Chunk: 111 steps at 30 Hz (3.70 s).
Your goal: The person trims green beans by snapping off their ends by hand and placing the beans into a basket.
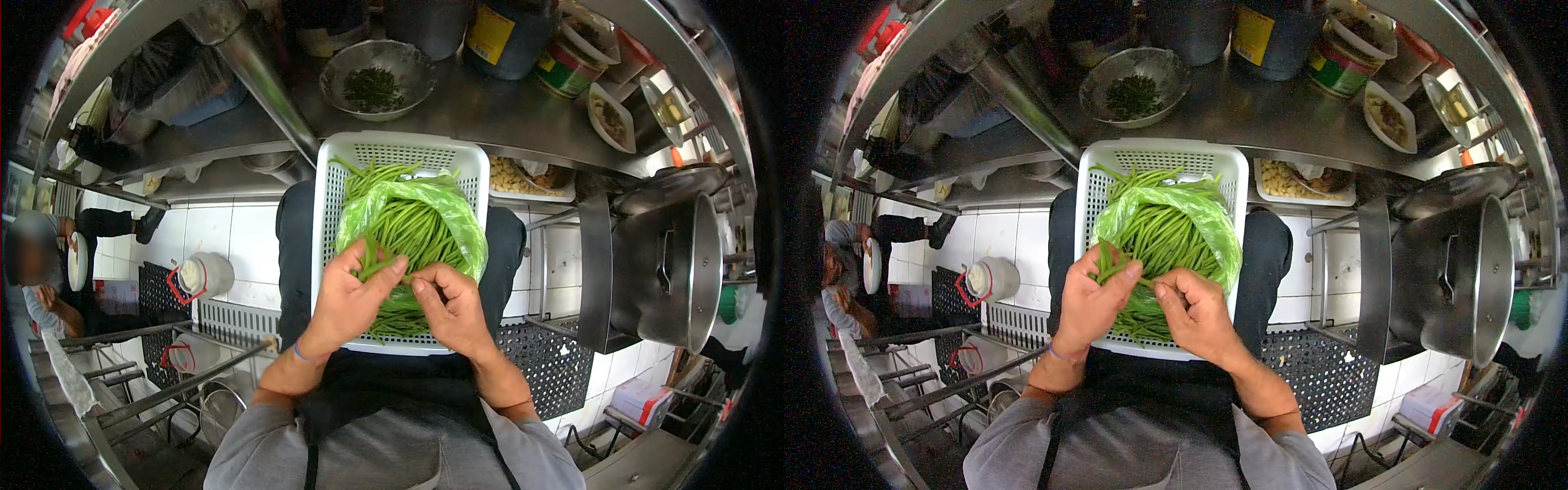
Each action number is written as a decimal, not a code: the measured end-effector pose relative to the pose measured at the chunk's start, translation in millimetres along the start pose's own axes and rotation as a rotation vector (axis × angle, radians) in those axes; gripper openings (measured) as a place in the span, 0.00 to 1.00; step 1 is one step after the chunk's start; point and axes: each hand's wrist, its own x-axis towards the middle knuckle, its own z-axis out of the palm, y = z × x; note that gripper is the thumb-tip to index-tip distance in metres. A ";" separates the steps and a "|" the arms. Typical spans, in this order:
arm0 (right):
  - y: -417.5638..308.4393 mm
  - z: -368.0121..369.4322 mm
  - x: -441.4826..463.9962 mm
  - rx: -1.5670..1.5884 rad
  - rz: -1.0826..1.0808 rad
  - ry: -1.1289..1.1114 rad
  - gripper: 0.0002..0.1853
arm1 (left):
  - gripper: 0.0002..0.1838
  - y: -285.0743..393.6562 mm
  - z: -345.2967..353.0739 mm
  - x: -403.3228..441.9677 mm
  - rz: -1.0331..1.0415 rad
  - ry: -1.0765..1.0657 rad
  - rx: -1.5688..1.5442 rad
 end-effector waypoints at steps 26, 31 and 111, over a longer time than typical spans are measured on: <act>-9.8 -10.3 44.2 -0.717 -0.255 0.161 0.04 | 0.08 5.6 -37.2 -2.1 -0.118 0.048 -0.242; -24.1 -20.4 35.1 -0.543 -0.285 0.145 0.04 | 0.08 2.6 -17.7 0.1 0.191 -0.063 0.380; 21.2 -44.0 19.8 1.021 0.189 0.167 0.13 | 0.11 36.9 -6.6 -1.4 -0.367 -0.043 -0.701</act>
